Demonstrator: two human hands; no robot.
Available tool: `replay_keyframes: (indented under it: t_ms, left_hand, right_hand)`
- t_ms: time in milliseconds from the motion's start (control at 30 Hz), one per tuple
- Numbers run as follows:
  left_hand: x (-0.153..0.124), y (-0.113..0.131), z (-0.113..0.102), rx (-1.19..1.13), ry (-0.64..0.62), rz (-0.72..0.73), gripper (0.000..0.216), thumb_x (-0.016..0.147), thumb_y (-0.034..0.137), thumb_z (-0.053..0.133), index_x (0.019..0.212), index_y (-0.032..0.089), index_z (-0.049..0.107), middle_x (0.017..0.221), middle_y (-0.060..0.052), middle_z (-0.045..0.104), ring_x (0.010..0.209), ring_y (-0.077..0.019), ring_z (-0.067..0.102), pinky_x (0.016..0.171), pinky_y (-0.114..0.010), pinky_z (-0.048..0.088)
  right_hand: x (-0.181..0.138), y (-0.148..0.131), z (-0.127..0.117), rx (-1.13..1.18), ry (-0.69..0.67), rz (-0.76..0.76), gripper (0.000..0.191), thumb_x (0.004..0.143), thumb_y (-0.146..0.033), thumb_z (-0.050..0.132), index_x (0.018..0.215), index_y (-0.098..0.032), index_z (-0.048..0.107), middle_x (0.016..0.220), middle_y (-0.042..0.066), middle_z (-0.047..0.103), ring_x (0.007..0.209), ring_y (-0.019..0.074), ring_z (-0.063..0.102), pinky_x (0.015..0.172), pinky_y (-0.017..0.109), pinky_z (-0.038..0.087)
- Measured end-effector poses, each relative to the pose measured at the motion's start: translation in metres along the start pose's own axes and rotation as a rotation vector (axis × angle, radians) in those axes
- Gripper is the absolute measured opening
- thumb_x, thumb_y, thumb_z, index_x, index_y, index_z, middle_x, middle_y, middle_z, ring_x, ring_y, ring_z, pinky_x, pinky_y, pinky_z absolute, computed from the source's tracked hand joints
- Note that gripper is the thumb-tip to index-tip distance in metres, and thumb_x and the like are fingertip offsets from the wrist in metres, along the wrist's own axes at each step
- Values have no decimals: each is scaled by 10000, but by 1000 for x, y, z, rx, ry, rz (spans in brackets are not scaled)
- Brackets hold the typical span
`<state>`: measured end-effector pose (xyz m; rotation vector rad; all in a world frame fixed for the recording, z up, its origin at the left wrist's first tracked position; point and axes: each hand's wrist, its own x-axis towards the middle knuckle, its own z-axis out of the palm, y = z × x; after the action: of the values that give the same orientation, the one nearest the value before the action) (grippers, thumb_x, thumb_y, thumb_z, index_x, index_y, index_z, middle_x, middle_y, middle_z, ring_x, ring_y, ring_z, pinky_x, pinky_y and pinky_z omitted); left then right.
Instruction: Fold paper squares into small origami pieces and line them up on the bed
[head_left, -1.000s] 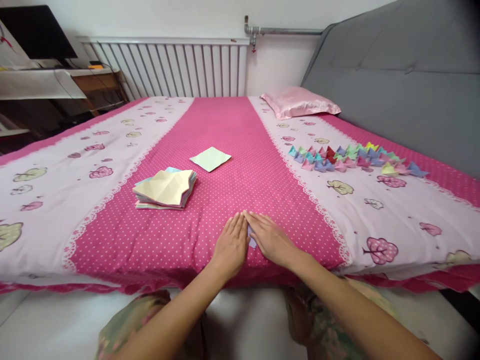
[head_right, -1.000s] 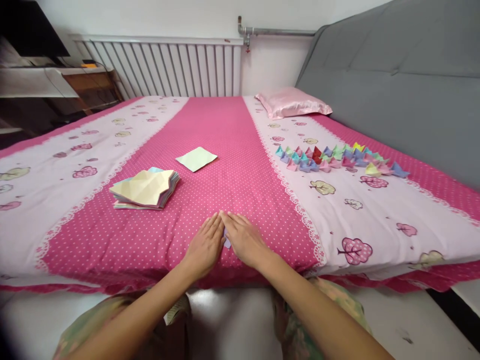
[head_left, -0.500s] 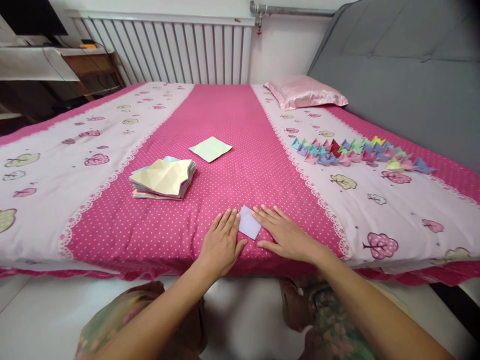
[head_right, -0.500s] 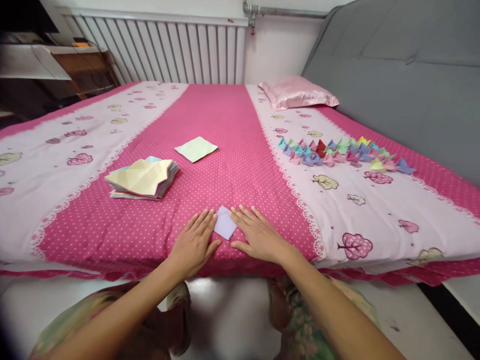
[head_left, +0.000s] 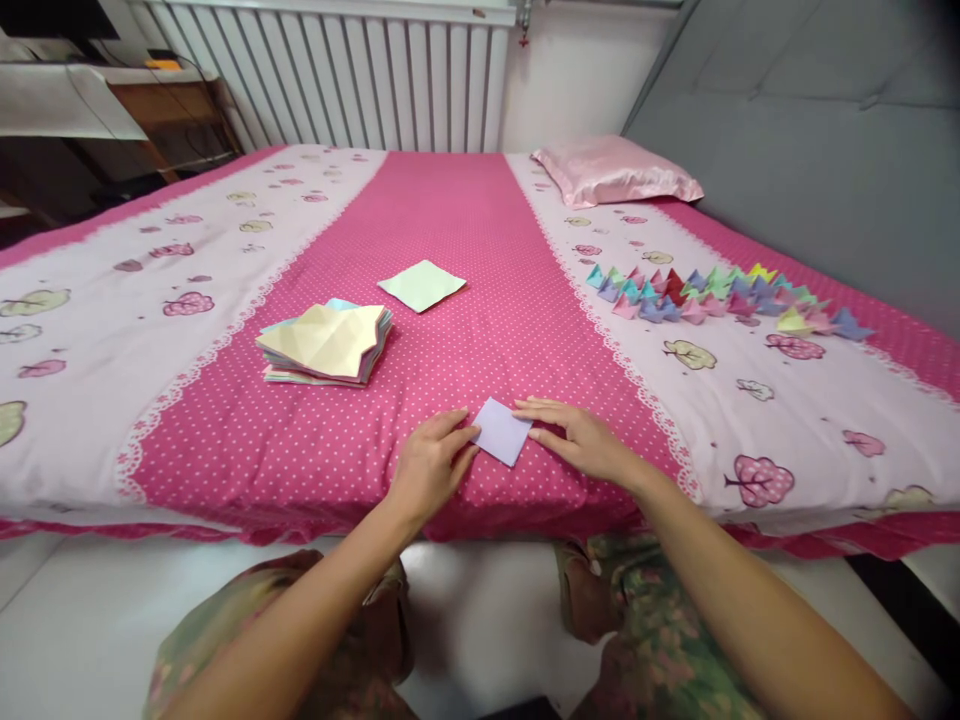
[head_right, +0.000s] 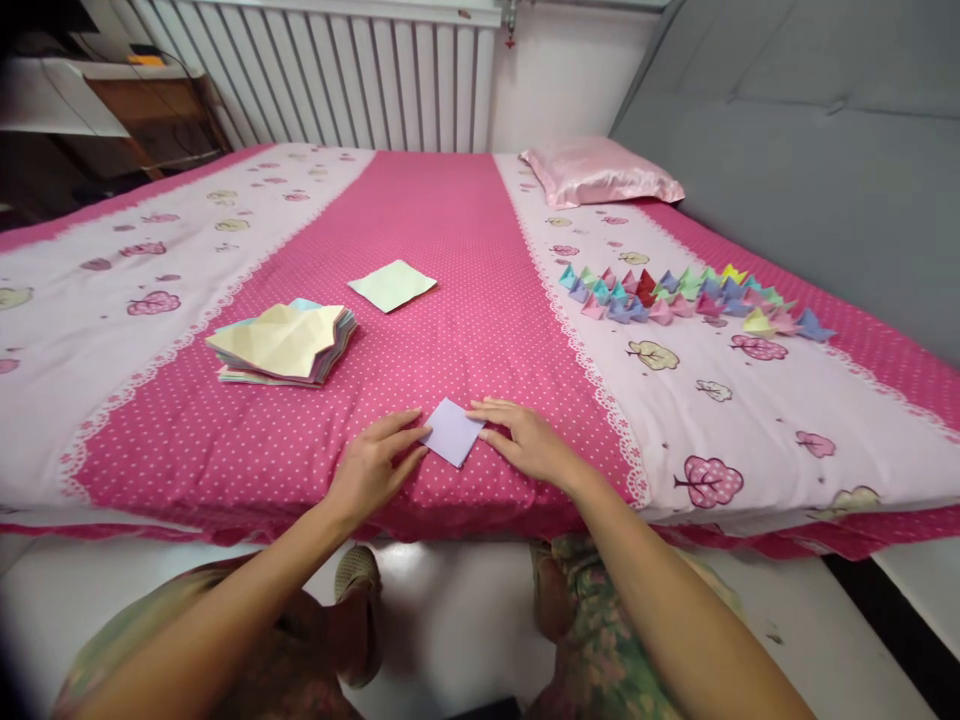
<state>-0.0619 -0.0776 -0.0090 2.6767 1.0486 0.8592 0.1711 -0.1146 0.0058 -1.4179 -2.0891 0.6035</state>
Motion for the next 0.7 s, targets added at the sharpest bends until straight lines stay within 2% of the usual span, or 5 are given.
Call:
replay_keyframes:
  t_ms: [367, 700]
  left_hand:
    - [4, 2, -3, -24, -50, 3, 253, 822, 250, 485, 1018, 195, 635, 1140, -126, 583, 1014, -230, 562, 858, -421, 469]
    - [11, 8, -9, -110, -129, -173, 276, 791, 261, 515, 1007, 167, 658, 1162, -120, 581, 1042, -221, 553, 911, -373, 439]
  right_hand:
    - [3, -3, 1, -55, 55, -13, 339, 779, -162, 524, 1098, -241, 609, 1168, 50, 600, 1118, 212, 510, 970, 434, 382]
    - [5, -1, -1, -47, 33, -28, 335, 786, -162, 512, 1099, -240, 604, 1176, 53, 594, 1107, 211, 519, 957, 432, 390]
